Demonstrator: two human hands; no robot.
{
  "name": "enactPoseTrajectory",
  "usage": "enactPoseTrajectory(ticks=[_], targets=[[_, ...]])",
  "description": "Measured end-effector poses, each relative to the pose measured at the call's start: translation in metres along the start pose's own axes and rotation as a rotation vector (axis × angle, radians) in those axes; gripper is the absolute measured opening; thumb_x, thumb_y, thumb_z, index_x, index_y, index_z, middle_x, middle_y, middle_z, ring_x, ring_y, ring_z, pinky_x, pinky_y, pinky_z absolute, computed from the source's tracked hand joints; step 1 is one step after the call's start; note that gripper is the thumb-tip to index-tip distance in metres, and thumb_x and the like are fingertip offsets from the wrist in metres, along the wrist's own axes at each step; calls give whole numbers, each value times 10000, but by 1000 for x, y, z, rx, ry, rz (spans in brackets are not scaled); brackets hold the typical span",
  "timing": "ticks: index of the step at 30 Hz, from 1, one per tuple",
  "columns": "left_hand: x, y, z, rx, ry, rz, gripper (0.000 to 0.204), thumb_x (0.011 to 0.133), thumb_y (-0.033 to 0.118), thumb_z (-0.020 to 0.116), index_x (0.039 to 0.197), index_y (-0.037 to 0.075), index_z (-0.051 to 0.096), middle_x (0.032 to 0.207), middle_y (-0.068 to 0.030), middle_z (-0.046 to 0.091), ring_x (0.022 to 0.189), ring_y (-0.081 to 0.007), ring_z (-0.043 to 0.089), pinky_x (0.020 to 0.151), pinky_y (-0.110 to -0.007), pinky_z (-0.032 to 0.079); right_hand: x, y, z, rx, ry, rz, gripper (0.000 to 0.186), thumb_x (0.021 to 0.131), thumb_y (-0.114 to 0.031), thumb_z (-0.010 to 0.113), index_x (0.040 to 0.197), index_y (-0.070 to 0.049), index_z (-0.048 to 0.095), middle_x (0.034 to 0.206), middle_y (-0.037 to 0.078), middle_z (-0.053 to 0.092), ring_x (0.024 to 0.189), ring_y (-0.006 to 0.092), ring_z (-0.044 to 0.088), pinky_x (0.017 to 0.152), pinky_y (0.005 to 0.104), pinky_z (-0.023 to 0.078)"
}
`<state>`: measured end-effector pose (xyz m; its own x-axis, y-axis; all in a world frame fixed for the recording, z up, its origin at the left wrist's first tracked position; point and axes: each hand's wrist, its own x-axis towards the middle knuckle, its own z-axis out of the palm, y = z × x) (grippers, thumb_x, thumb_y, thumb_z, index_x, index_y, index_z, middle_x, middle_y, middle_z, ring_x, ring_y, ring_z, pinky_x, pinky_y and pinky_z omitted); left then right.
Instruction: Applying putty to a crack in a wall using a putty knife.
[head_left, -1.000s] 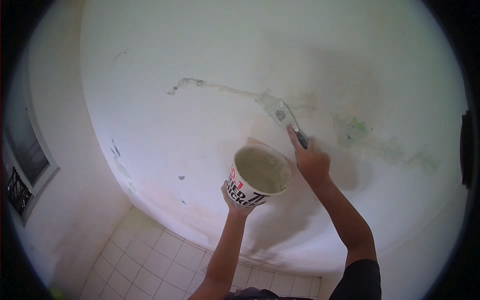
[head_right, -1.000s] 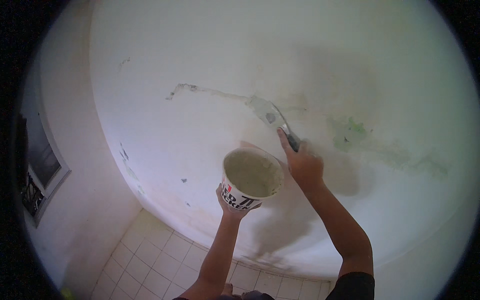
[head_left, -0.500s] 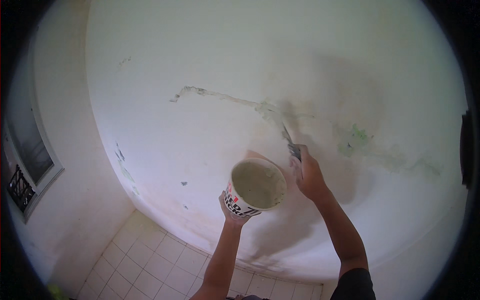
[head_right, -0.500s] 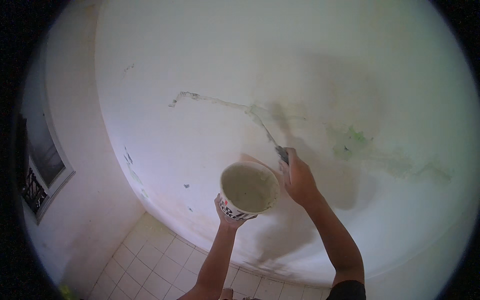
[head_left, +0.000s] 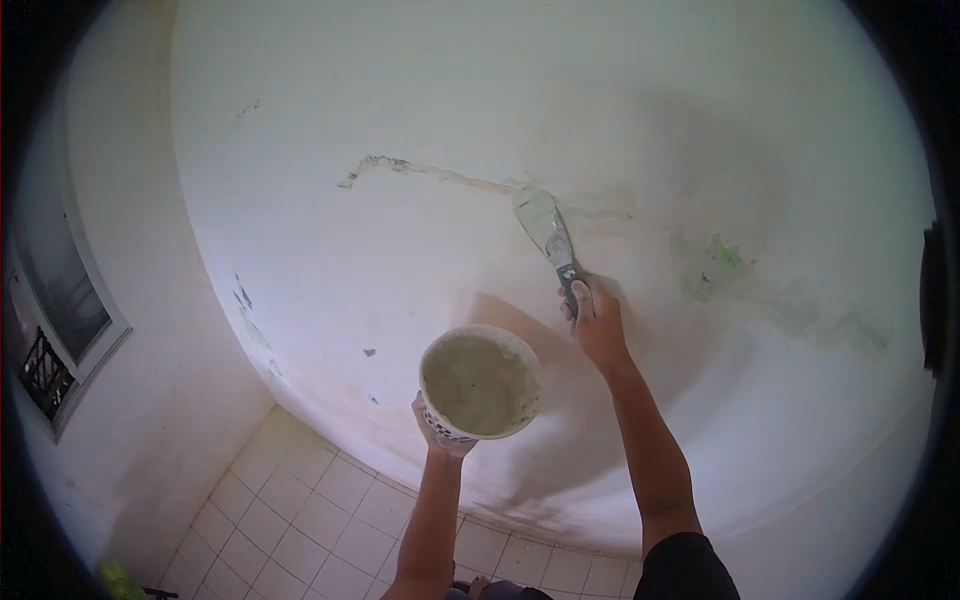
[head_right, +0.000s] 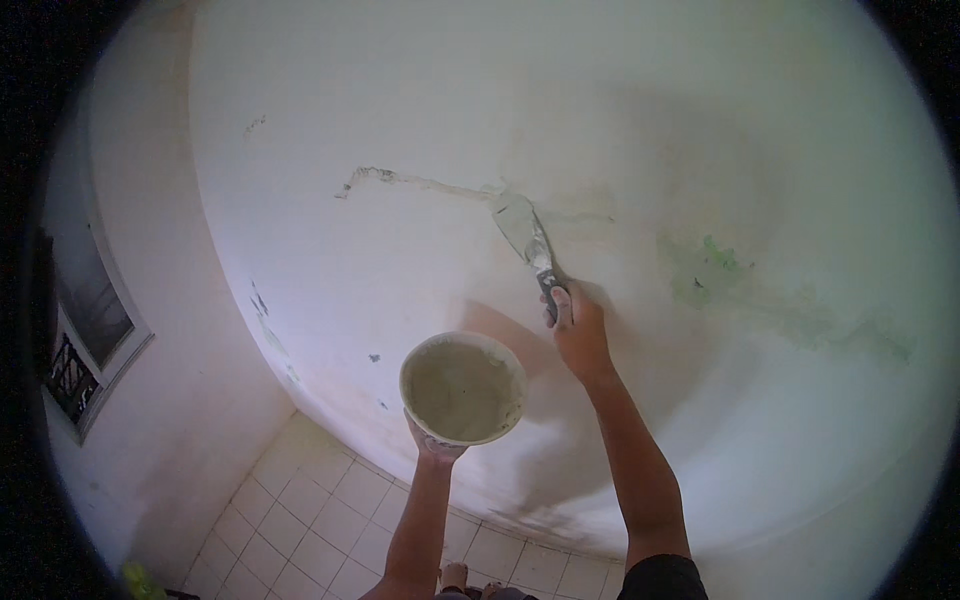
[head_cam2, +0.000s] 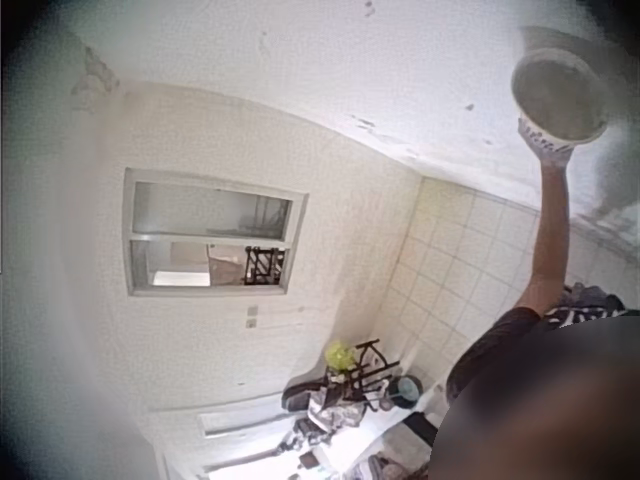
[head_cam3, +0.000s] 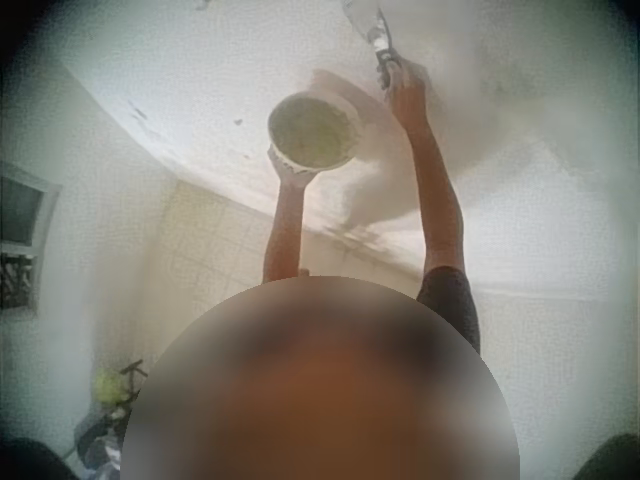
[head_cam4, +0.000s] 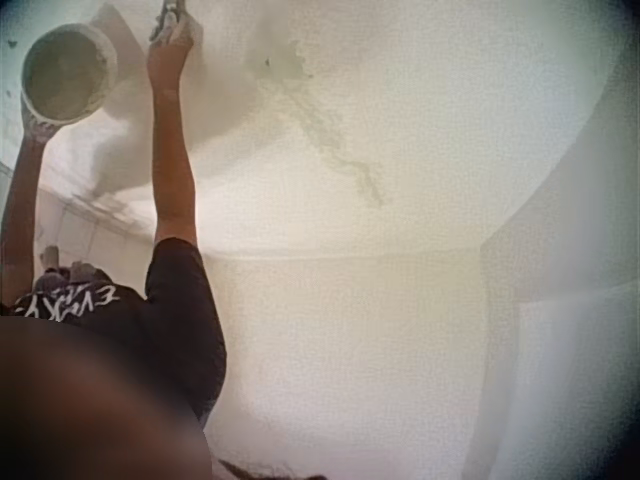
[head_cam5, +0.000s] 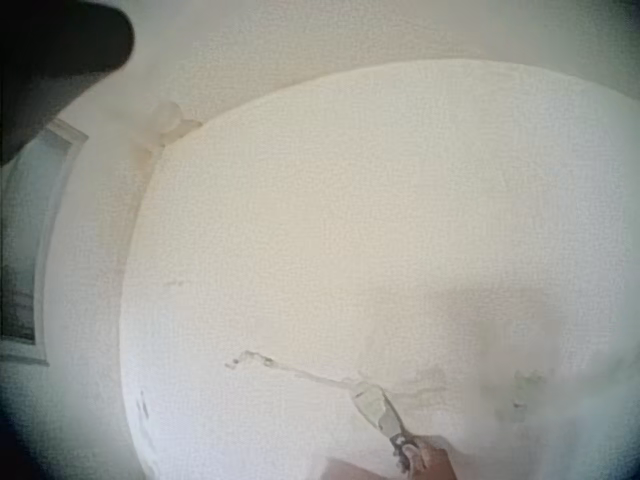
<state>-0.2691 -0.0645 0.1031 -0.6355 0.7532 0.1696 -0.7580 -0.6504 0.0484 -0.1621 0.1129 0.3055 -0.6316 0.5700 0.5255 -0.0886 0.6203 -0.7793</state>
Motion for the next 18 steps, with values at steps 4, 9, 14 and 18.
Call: enactPoseTrajectory(ticks=[4,9,14,18], targets=[[-5,6,-6,-30,-53,-21,614,997,554,438,1427,123,515,1410,-139,545,1250,-368,564,1003,-585,514,-19,17,-15,-2,66,15,323,1099,-264,424,996,-23,614,714,-8,554,564,46,462,481,220,382],[-14,5,15,70,44,3,593,958,531,401,1337,111,580,1308,-111,604,1151,-297,624,925,-500,564,-53,0,-24,-95,80,42,252,1074,-154,438,1006,14,614,729,85,630,606,149,564,600,336,471],[-16,11,-6,-6,-107,-36,639,964,544,458,1443,124,505,1434,-132,534,1270,-363,553,1011,-576,510,-64,-39,-13,-180,471,-300,336,1044,-119,495,1337,2,604,867,126,631,713,193,597,643,326,479],[-19,4,-3,-58,-105,-49,637,959,542,456,1435,122,513,1421,-135,544,1253,-355,569,986,-561,531,-46,-45,-25,-498,602,-660,456,1011,-105,542,1466,-71,534,977,131,610,759,248,607,656,338,505]])
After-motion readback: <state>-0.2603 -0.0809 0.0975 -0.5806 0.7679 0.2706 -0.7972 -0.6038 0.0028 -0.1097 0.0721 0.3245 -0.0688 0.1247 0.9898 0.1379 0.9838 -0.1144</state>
